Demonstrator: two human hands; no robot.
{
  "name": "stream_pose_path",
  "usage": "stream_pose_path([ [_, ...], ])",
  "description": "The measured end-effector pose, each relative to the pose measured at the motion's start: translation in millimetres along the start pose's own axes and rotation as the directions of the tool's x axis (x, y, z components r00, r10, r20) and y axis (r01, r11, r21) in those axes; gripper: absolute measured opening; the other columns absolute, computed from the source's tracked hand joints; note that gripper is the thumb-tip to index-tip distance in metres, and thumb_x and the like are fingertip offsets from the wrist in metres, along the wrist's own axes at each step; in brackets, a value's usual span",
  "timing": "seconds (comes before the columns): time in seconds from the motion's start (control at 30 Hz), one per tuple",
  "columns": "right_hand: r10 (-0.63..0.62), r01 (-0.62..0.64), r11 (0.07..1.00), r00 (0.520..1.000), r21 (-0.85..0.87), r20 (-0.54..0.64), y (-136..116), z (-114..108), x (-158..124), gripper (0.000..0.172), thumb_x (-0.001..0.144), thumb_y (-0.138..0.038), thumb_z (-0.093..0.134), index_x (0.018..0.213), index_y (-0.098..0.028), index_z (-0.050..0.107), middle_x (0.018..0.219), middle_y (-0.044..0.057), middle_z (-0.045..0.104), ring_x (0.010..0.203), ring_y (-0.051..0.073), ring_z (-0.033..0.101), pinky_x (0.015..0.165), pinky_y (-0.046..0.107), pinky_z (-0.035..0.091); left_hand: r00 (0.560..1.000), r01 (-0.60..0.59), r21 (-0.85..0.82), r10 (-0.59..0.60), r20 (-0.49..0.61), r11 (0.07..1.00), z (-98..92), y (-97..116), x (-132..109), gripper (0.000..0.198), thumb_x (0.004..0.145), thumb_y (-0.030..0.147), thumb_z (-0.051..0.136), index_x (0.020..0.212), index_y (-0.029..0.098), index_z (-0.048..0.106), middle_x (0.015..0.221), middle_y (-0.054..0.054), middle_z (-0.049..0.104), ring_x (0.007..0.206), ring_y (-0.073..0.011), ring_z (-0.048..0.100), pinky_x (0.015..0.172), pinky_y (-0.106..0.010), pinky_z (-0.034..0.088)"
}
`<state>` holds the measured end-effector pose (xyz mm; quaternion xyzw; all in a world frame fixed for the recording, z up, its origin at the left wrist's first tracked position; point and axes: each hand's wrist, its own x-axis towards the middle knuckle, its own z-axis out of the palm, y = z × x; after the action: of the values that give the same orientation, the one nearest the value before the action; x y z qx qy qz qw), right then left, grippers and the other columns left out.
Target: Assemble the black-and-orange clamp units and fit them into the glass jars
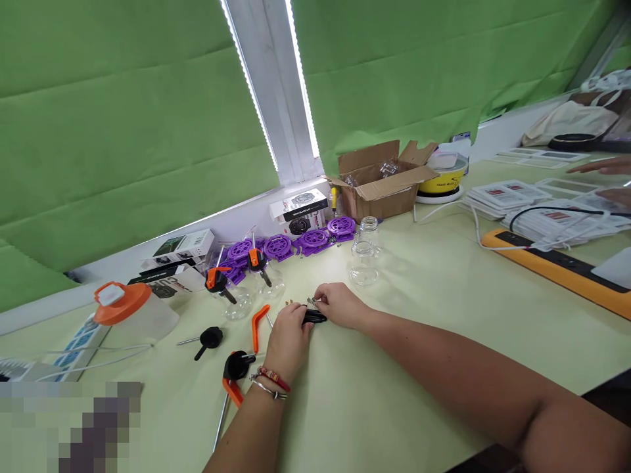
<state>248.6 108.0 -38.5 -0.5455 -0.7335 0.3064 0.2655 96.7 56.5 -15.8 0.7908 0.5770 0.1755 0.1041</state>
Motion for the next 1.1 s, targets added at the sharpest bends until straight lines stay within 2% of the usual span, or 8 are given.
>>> stream_pose_path([
  [0.2, -0.024, 0.023, 1.000, 0.999, -0.016, -0.031, 1.6, -4.0, 5.3, 0.016, 0.079, -0.022, 0.055, 0.088, -0.017, 0.067, 0.073, 0.002, 0.064, 0.063, 0.012, 0.054, 0.059, 0.022, 0.040, 1.000, 0.027, 0.040, -0.027, 0.003, 0.999, 2.7, -3.9, -0.7, 0.020, 0.080, 0.011, 0.050, 0.094, 0.016, 0.063, 0.101, -0.010, 0.060, 0.103, -0.0237, 0.054, 0.089, -0.038, 0.045],
  [0.33, -0.130, 0.125, 0.990, 0.988, -0.066, -0.084, 2.3, -10.0, 14.9, 0.024, 0.082, -0.027, 0.056, 0.101, -0.021, 0.068, 0.098, 0.005, 0.063, 0.077, 0.013, 0.059, 0.072, 0.023, 0.043, 1.000, 0.029, 0.042, -0.029, 0.006, 0.999, 1.7, -1.9, -1.9, 0.020, 0.081, 0.011, 0.049, 0.095, 0.017, 0.062, 0.103, -0.010, 0.060, 0.104, -0.0232, 0.054, 0.090, -0.037, 0.045],
  [0.4, -0.143, 0.139, 0.987, 0.989, -0.080, -0.043, 2.0, -10.7, 22.4, 0.021, 0.082, -0.027, 0.057, 0.097, -0.023, 0.070, 0.102, 0.004, 0.063, 0.078, 0.013, 0.060, 0.074, 0.023, 0.044, 0.999, 0.031, 0.040, -0.032, 0.004, 0.999, 1.5, -0.6, -2.5, 0.020, 0.081, 0.010, 0.049, 0.095, 0.017, 0.062, 0.102, -0.010, 0.060, 0.104, -0.0228, 0.054, 0.090, -0.036, 0.045],
  [0.53, -0.113, 0.119, 0.989, 0.992, -0.089, 0.062, 2.5, -9.1, 43.4, 0.015, 0.077, -0.019, 0.061, 0.084, -0.022, 0.073, 0.093, 0.003, 0.068, 0.083, 0.016, 0.062, 0.074, 0.022, 0.044, 1.000, 0.029, 0.037, -0.029, 0.009, 0.999, 1.2, 1.5, -3.7, 0.022, 0.082, 0.009, 0.048, 0.098, 0.016, 0.061, 0.103, -0.010, 0.059, 0.106, -0.0230, 0.053, 0.092, -0.036, 0.044],
  [0.77, -0.127, 0.141, 0.988, 0.971, -0.058, 0.201, 11.2, -13.7, 65.3, 0.014, 0.067, -0.016, 0.071, 0.080, -0.020, 0.074, 0.084, 0.002, 0.072, 0.074, 0.014, 0.063, 0.066, 0.020, 0.046, 0.999, 0.029, 0.024, -0.029, 0.015, 0.999, 1.7, 1.5, -5.2, 0.019, 0.082, 0.009, 0.048, 0.094, 0.017, 0.060, 0.102, -0.008, 0.059, 0.104, -0.0219, 0.053, 0.092, -0.036, 0.043],
  [0.97, -0.215, 0.233, 0.970, 0.954, -0.067, 0.207, 14.5, -13.4, 63.8, 0.015, 0.068, -0.014, 0.070, 0.080, -0.021, 0.075, 0.087, 0.001, 0.071, 0.077, 0.014, 0.063, 0.072, 0.021, 0.045, 0.999, 0.034, 0.026, -0.035, 0.014, 0.999, 3.1, 1.7, -4.6, 0.019, 0.082, 0.010, 0.048, 0.096, 0.016, 0.059, 0.105, -0.010, 0.058, 0.107, -0.0224, 0.051, 0.094, -0.037, 0.042],
  [1.1, -0.260, 0.291, 0.950, 0.938, -0.113, 0.232, 11.2, -12.9, 65.7, 0.015, 0.068, -0.013, 0.070, 0.079, -0.022, 0.076, 0.084, 0.001, 0.071, 0.075, 0.014, 0.062, 0.070, 0.021, 0.044, 0.999, 0.034, 0.022, -0.034, 0.019, 0.999, 2.9, 1.6, -3.7, 0.018, 0.082, 0.011, 0.047, 0.095, 0.016, 0.059, 0.103, -0.010, 0.059, 0.105, -0.0220, 0.051, 0.093, -0.037, 0.043],
])
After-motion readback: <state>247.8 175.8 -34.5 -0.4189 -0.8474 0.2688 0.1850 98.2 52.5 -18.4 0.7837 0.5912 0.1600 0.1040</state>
